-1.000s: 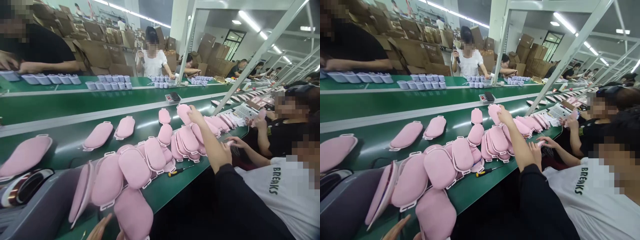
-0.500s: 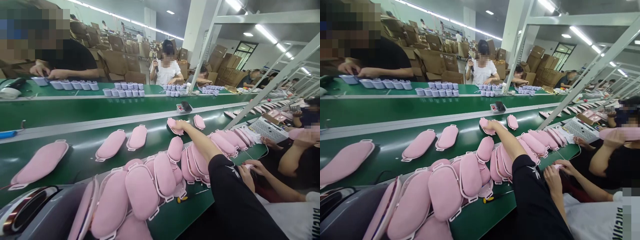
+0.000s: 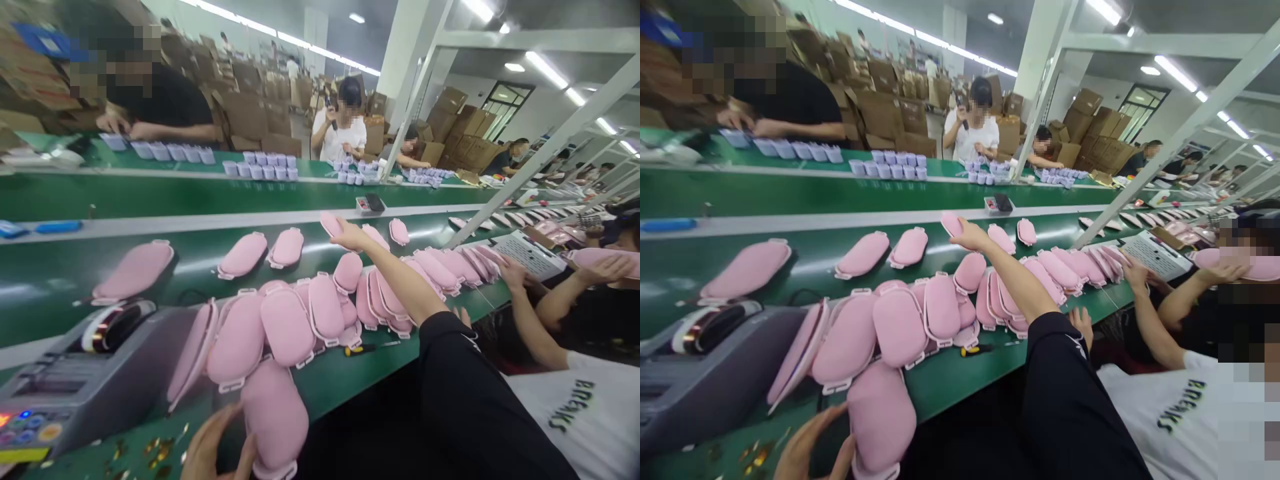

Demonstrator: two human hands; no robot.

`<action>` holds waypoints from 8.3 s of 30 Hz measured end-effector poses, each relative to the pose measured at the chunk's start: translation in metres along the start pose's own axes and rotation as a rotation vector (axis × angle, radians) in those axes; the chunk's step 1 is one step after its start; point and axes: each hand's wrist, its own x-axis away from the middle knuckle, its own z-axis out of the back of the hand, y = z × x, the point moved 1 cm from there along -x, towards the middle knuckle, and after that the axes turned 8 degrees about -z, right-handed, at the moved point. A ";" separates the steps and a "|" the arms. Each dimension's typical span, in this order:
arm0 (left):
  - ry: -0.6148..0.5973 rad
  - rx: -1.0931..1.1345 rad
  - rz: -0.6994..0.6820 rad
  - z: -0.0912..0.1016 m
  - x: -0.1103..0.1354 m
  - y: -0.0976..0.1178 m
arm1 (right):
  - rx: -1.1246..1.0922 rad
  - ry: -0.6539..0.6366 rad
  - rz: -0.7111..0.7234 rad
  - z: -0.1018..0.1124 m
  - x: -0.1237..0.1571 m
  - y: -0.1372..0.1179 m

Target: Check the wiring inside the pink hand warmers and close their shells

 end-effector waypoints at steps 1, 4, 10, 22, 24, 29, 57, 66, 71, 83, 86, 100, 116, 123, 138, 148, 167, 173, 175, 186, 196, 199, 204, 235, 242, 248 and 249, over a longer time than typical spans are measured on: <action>-0.021 0.013 -0.045 0.002 -0.001 0.007 | -0.039 -0.005 0.048 -0.003 0.019 0.000; -0.196 0.054 -0.177 0.002 0.002 0.035 | -0.171 -0.029 0.170 -0.023 0.099 0.009; -0.391 -0.043 -0.088 -0.001 0.021 0.063 | -0.836 -0.190 0.288 -0.103 0.261 0.040; -0.121 0.000 -0.256 0.070 -0.053 0.002 | -1.025 -0.400 0.125 -0.134 0.289 0.050; -0.165 -0.073 -0.269 0.045 -0.087 -0.025 | -0.964 -0.400 0.119 -0.139 0.286 0.033; -0.200 -0.080 -0.217 0.013 -0.100 -0.008 | -1.121 -0.598 0.140 -0.160 0.307 0.005; 0.033 1.429 1.415 0.018 0.011 0.135 | -0.702 -0.699 0.437 -0.178 0.335 0.010; 0.014 1.345 1.373 0.010 0.019 0.134 | -0.677 -0.837 0.266 -0.163 0.336 -0.001; -0.017 1.331 1.338 0.010 0.021 0.131 | -0.684 -0.789 0.234 -0.164 0.338 -0.002; -0.119 1.272 1.273 0.012 0.020 0.129 | -0.585 -0.349 0.359 -0.168 0.338 -0.001; -0.107 1.286 1.262 0.014 0.019 0.132 | -0.439 -0.231 0.447 -0.164 0.337 -0.008; -0.146 1.426 1.561 -0.003 0.021 0.084 | -0.385 -0.149 0.348 -0.210 0.306 -0.007; -0.258 1.478 1.473 0.007 0.020 0.086 | -0.391 -0.413 0.590 -0.208 0.311 -0.029; -0.265 1.458 1.419 0.009 0.021 0.085 | -0.407 -0.363 0.630 -0.206 0.310 -0.027; -0.343 1.470 1.355 0.006 0.011 0.095 | -0.232 -0.251 0.647 -0.218 0.321 -0.021; -0.340 1.379 1.358 0.006 0.008 0.096 | -0.150 -0.219 0.682 -0.220 0.322 -0.020; -0.394 1.435 1.520 0.004 0.015 0.091 | -0.335 -0.264 0.628 -0.201 0.294 -0.010; -0.382 1.579 1.607 0.007 0.025 0.084 | -0.308 -0.412 0.849 -0.185 0.321 0.019; -0.381 1.605 1.626 0.007 0.026 0.083 | -0.234 -0.362 0.820 -0.196 0.327 0.021; -0.356 1.678 1.634 0.005 0.021 0.084 | -0.068 -0.180 0.656 -0.232 0.325 -0.006; -0.383 1.690 1.622 0.010 0.022 0.085 | -0.067 -0.202 0.698 -0.233 0.324 -0.010; -0.390 1.687 1.636 0.009 0.024 0.086 | -0.068 -0.208 0.691 -0.233 0.323 -0.011; -0.373 1.660 1.668 0.009 0.024 0.087 | -0.052 -0.208 0.676 -0.232 0.322 -0.012; -0.367 1.717 1.621 0.007 0.025 0.087 | -0.143 -0.337 0.658 -0.220 0.292 -0.019; -0.378 1.717 1.642 0.006 0.024 0.086 | -0.151 -0.538 0.489 -0.206 0.280 -0.029; -0.338 1.684 1.711 0.005 0.027 0.087 | -0.136 -0.547 0.399 -0.206 0.276 -0.033; -0.324 1.685 1.721 0.006 0.029 0.088 | -0.126 -0.543 0.391 -0.206 0.277 -0.032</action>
